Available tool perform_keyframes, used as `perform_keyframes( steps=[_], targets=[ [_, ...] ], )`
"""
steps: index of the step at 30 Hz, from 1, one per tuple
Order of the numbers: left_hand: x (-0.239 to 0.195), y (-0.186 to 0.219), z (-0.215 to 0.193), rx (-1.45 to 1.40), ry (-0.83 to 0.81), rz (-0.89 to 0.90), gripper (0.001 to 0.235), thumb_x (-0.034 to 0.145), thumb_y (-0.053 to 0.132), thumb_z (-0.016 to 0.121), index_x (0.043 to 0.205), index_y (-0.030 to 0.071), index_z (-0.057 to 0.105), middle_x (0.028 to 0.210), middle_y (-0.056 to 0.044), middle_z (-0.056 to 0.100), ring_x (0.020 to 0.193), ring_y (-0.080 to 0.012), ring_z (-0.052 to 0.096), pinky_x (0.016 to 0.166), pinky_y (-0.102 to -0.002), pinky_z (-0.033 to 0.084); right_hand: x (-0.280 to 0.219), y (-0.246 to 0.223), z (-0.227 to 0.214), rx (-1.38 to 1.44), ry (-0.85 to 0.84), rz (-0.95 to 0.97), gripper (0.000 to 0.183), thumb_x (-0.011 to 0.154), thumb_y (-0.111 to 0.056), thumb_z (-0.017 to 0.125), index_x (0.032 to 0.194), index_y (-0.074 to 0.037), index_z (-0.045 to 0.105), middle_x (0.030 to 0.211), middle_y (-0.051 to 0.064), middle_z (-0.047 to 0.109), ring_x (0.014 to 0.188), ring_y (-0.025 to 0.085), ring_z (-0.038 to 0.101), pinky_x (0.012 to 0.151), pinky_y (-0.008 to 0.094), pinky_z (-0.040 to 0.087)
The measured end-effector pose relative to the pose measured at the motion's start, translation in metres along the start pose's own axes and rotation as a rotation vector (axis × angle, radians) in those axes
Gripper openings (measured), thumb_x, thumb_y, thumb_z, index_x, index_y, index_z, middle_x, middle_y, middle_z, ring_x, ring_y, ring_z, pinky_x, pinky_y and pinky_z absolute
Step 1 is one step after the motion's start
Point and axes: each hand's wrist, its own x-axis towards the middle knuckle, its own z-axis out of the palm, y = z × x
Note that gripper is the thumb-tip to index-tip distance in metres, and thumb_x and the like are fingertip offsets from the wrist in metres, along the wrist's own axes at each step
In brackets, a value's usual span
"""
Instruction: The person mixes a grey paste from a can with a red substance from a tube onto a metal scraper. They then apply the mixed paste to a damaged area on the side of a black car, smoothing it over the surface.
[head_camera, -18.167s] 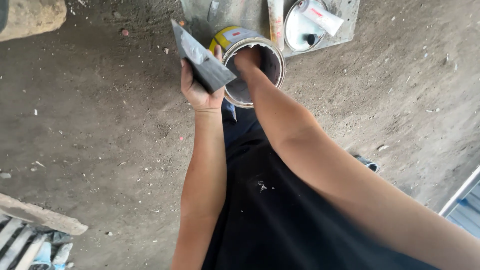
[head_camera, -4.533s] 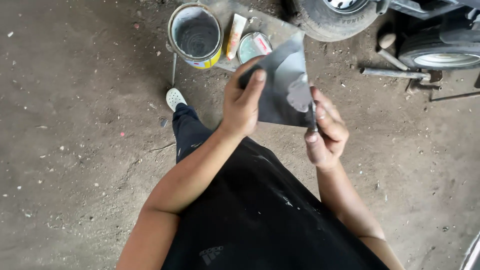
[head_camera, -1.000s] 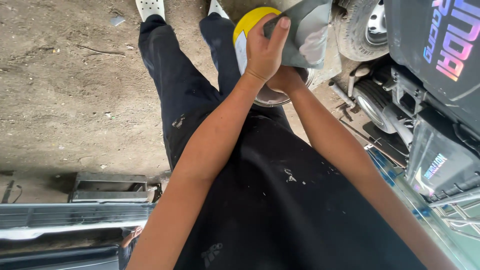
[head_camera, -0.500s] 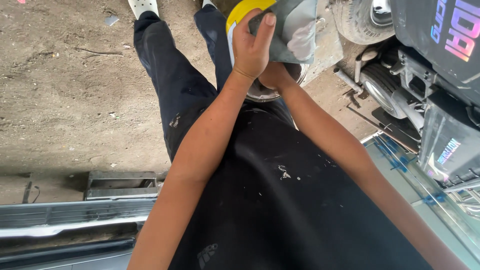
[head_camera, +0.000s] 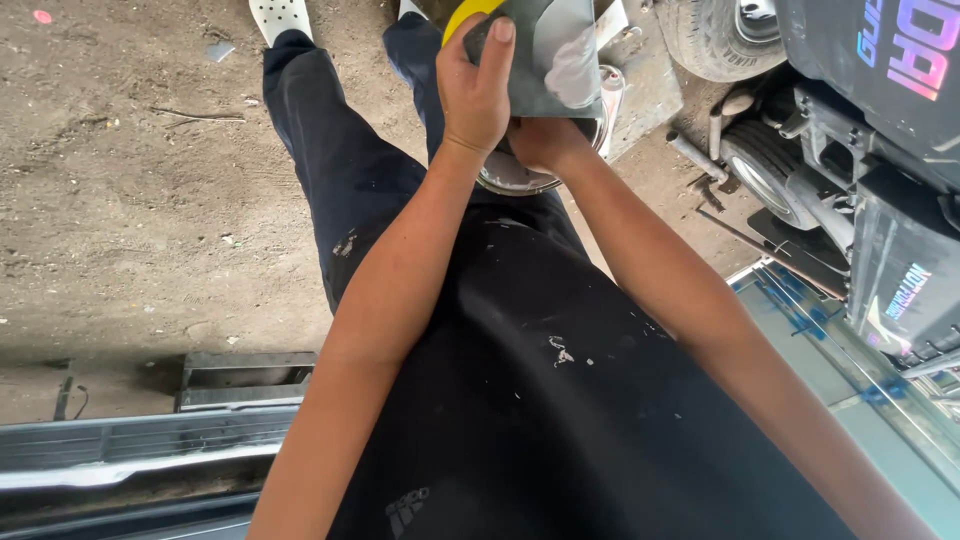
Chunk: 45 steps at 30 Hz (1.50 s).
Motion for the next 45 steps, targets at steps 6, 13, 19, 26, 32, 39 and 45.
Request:
perform_keyframes(
  steps=[6, 13, 19, 26, 32, 39, 45],
  targets=[
    [-0.007, 0.005, -0.009, 0.022, -0.011, 0.024, 0.031, 0.107, 0.027, 0.065, 0.094, -0.001, 0.063, 0.079, 0.006, 0.052, 0.075, -0.0057, 0.043, 0.068, -0.024, 0.037, -0.004, -0.014, 0.0, -0.13, -0.293, 0.148, 0.044, 0.104, -0.033, 0.041, 0.141, -0.015, 0.058, 0.145, 0.016, 0.055, 0.133, 0.037, 0.052, 0.11, 0.048, 0.039],
    [-0.009, 0.002, -0.016, -0.005, -0.005, -0.023, 0.032, 0.107, 0.025, 0.064, 0.087, 0.001, 0.057, 0.075, 0.007, 0.045, 0.072, -0.0056, 0.037, 0.064, -0.026, 0.03, -0.018, -0.011, 0.011, -0.092, 0.044, -0.047, 0.039, 0.101, -0.03, 0.051, 0.132, -0.01, 0.064, 0.135, 0.021, 0.064, 0.128, 0.039, 0.056, 0.109, 0.047, 0.041],
    [-0.007, 0.006, -0.015, 0.019, -0.026, 0.017, 0.03, 0.107, 0.026, 0.062, 0.091, 0.001, 0.06, 0.076, 0.006, 0.048, 0.073, -0.0058, 0.039, 0.066, -0.027, 0.031, -0.026, -0.015, 0.022, 0.143, 0.203, -0.044, 0.048, 0.094, -0.033, 0.059, 0.132, -0.005, 0.063, 0.133, 0.025, 0.062, 0.127, 0.043, 0.052, 0.105, 0.046, 0.041],
    [-0.005, 0.006, -0.012, 0.019, -0.046, 0.019, 0.032, 0.108, 0.027, 0.063, 0.092, -0.001, 0.06, 0.077, 0.007, 0.047, 0.073, -0.0061, 0.037, 0.066, -0.027, 0.031, -0.041, -0.04, 0.008, 0.278, 0.127, 0.176, 0.05, 0.094, -0.038, 0.064, 0.124, 0.001, 0.065, 0.124, 0.028, 0.066, 0.119, 0.042, 0.061, 0.1, 0.045, 0.048],
    [-0.003, 0.001, -0.015, 0.047, -0.043, 0.045, 0.031, 0.107, 0.027, 0.063, 0.093, 0.0, 0.061, 0.076, 0.007, 0.047, 0.073, -0.0066, 0.037, 0.066, -0.027, 0.032, -0.046, -0.055, 0.002, 0.529, 0.095, 0.303, 0.048, 0.093, -0.034, 0.065, 0.125, 0.002, 0.065, 0.111, 0.024, 0.074, 0.095, 0.032, 0.074, 0.081, 0.041, 0.056],
    [-0.006, -0.005, -0.018, -0.023, -0.036, 0.035, 0.028, 0.108, 0.025, 0.062, 0.094, 0.001, 0.062, 0.082, 0.007, 0.05, 0.078, -0.0063, 0.04, 0.07, -0.027, 0.035, -0.035, -0.047, 0.022, 0.869, 0.087, 0.359, 0.046, 0.097, -0.029, 0.065, 0.131, 0.002, 0.061, 0.117, 0.015, 0.072, 0.091, 0.022, 0.075, 0.066, 0.032, 0.066],
    [-0.005, 0.005, -0.019, -0.072, -0.048, 0.003, 0.027, 0.108, 0.026, 0.06, 0.097, 0.001, 0.062, 0.086, 0.005, 0.053, 0.082, -0.0075, 0.044, 0.076, -0.027, 0.038, -0.031, -0.05, 0.032, 1.159, 0.132, 0.352, 0.052, 0.088, -0.022, 0.066, 0.137, -0.009, 0.054, 0.124, 0.007, 0.065, 0.107, 0.022, 0.068, 0.07, 0.04, 0.067]
  ],
)
